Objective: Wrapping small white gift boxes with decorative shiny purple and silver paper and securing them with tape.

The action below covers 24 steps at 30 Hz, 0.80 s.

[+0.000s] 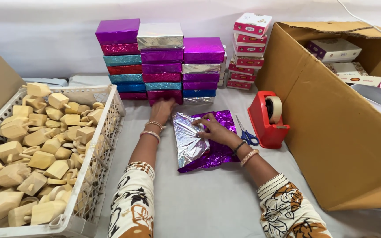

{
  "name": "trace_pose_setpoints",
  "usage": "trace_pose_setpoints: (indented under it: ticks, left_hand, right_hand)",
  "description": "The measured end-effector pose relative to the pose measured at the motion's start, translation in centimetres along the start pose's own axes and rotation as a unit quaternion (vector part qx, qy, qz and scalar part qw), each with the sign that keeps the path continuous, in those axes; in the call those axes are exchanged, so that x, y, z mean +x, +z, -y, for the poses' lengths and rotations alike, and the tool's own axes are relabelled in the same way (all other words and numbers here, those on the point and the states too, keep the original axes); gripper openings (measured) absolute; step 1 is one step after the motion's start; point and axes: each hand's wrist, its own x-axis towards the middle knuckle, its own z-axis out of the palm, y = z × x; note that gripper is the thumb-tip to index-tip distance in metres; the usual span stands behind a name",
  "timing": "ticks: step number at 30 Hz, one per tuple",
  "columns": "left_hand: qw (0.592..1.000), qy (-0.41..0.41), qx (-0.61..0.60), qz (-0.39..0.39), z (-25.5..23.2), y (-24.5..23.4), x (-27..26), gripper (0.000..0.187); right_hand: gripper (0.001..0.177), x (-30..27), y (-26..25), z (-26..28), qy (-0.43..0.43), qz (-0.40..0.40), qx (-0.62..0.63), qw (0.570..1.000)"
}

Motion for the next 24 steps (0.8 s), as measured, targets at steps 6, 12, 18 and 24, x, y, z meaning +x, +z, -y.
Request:
trace_pose_setpoints:
  ticks: [6, 12, 18, 24]
  left_hand:
    - [0.983, -0.031, 0.151, -0.097, -8.6, -5.1, -0.9, 0.025]
    - [0.977, -0.027, 0.177, 0.112, -16.6, -5.1, -5.9, 0.030]
    - [0.987, 0.026, 0.111, 0.117, -15.7, -3.0, -8.3, 0.082]
    - [0.977, -0.021, 0.105, 0.184, -15.8, -3.1, -8.1, 0.100]
  right_hand:
    - [0.050, 0.2, -0.1, -0.1, -0.005, -0.001, 0.018, 1.000]
    - [0.052, 0.5, 0.8, -2.3, -0.061, -0.024, -0.011, 0.998]
    - [0.049, 0.2, 0.4, -2.7, -0.090, -0.040, -0.003, 0.995]
    - [0.030, -3.1, -3.7, 2.6, 0.028, -0.053, -0.113, 0.992]
